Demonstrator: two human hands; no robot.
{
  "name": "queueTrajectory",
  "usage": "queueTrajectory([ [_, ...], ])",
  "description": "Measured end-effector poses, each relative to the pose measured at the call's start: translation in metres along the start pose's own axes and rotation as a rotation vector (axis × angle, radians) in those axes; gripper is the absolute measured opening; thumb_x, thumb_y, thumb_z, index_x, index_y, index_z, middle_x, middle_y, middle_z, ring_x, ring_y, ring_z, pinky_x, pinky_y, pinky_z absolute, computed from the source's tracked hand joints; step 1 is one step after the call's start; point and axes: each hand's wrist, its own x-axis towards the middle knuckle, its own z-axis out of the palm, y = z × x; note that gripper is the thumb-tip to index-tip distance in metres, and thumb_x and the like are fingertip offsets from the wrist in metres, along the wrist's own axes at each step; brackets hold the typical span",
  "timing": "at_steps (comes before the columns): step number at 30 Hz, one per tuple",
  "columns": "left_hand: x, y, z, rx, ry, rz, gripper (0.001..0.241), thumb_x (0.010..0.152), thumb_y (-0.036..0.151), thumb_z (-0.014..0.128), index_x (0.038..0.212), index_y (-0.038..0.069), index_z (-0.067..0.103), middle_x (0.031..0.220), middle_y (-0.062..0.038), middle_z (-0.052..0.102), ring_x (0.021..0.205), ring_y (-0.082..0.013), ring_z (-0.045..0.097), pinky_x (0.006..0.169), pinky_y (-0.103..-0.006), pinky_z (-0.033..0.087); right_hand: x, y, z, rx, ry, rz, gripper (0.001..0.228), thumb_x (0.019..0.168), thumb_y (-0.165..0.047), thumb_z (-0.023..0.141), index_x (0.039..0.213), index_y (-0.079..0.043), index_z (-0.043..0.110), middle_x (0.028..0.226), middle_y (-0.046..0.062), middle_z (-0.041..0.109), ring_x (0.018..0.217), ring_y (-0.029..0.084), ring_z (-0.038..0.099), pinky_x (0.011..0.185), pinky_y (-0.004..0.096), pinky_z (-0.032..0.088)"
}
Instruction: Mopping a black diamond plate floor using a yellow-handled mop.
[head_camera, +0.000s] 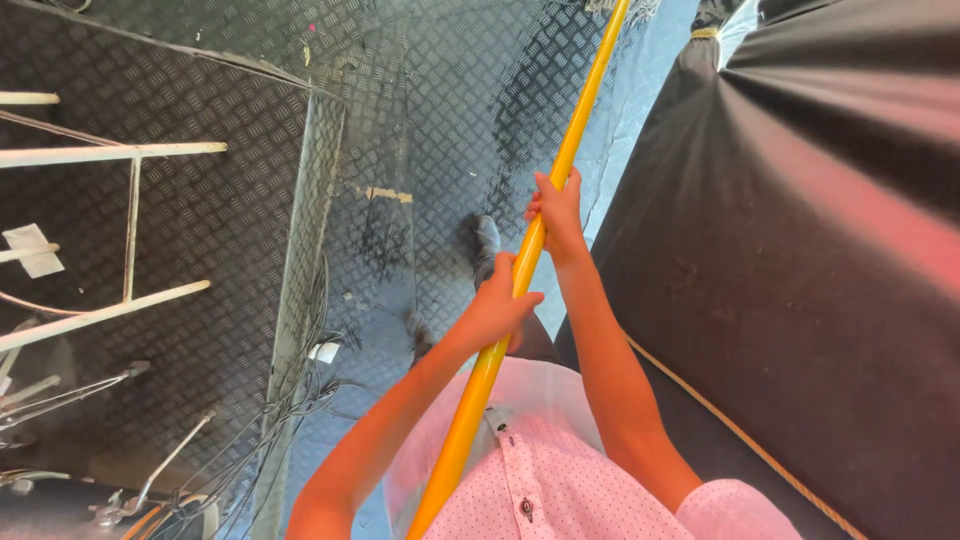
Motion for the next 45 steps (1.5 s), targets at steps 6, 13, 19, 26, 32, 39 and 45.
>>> queueTrajectory([
  [6, -0.013, 0.049, -0.032, -0.283, -0.087, -0.291, 0.034, 0.089, 0.016, 0.067, 0.108, 0.007, 0.041, 0.074, -0.008, 0.059, 0.045, -0.0161, 0.056, 0.039, -0.0343, 0.047, -0.035, 0.046, 0.009, -0.034, -0.023, -0.09, 0.059, 0.097, -0.012, 0.069, 0.138, -0.022, 0.029, 0.085, 0.006, 0.05, 0.057, 0.011, 0.049, 0.045, 0.025, 0.045],
  [13, -0.177, -0.002, -0.082, -0.318, -0.076, -0.357, 0.03, 0.093, 0.018, 0.067, 0.104, 0.011, 0.04, 0.072, -0.004, 0.055, 0.05, -0.0107, 0.051, 0.043, -0.0289, 0.045, -0.191, 0.136, 0.062, -0.035, -0.011, -0.028, 0.063, 0.092, -0.009, 0.065, 0.136, -0.032, 0.025, 0.082, 0.006, 0.051, 0.052, 0.011, 0.048, 0.042, 0.026, 0.044],
  [19, -0.25, -0.08, -0.108, -0.365, -0.022, -0.271, 0.029, 0.095, 0.024, 0.069, 0.101, 0.006, 0.047, 0.076, -0.003, 0.058, 0.054, -0.0122, 0.054, 0.044, -0.0312, 0.047, -0.205, 0.232, 0.071, -0.09, -0.086, -0.067, 0.057, 0.094, -0.005, 0.065, 0.131, -0.022, 0.026, 0.082, 0.008, 0.05, 0.053, 0.014, 0.049, 0.043, 0.03, 0.046],
  [26, -0.259, -0.11, -0.115, -0.066, 0.035, -0.304, 0.039, 0.091, 0.035, 0.068, 0.111, 0.007, 0.05, 0.084, -0.003, 0.064, 0.066, -0.0116, 0.062, 0.053, -0.0315, 0.055, -0.154, 0.275, 0.062, -0.181, -0.064, -0.095, 0.045, 0.098, -0.007, 0.063, 0.119, -0.016, 0.024, 0.083, 0.01, 0.051, 0.052, 0.016, 0.054, 0.042, 0.033, 0.05],
  [32, -0.254, -0.123, -0.123, -0.039, 0.008, -0.256, 0.037, 0.092, 0.035, 0.069, 0.11, 0.007, 0.052, 0.085, -0.003, 0.066, 0.067, -0.0114, 0.063, 0.054, -0.03, 0.054, -0.144, 0.286, 0.064, -0.138, -0.09, -0.105, 0.043, 0.098, -0.009, 0.063, 0.118, -0.016, 0.024, 0.085, 0.01, 0.051, 0.054, 0.016, 0.054, 0.043, 0.033, 0.051],
  [39, -0.265, -0.116, -0.113, -0.081, 0.029, -0.306, 0.037, 0.092, 0.033, 0.068, 0.111, 0.007, 0.05, 0.084, -0.002, 0.065, 0.066, -0.0118, 0.062, 0.054, -0.0302, 0.053, -0.183, 0.285, 0.061, -0.137, -0.062, -0.175, 0.064, 0.092, 0.001, 0.068, 0.136, -0.016, 0.025, 0.091, 0.01, 0.053, 0.058, 0.016, 0.057, 0.045, 0.034, 0.052],
  [45, -0.281, -0.106, -0.119, -0.088, -0.012, -0.259, 0.045, 0.083, 0.024, 0.066, 0.122, 0.012, 0.048, 0.086, -0.004, 0.063, 0.069, -0.0121, 0.063, 0.057, -0.0323, 0.056, -0.249, 0.307, 0.058, -0.147, -0.155, -0.232, 0.094, 0.092, 0.003, 0.064, 0.16, -0.026, 0.006, 0.11, 0.007, 0.051, 0.074, 0.015, 0.064, 0.056, 0.03, 0.056],
])
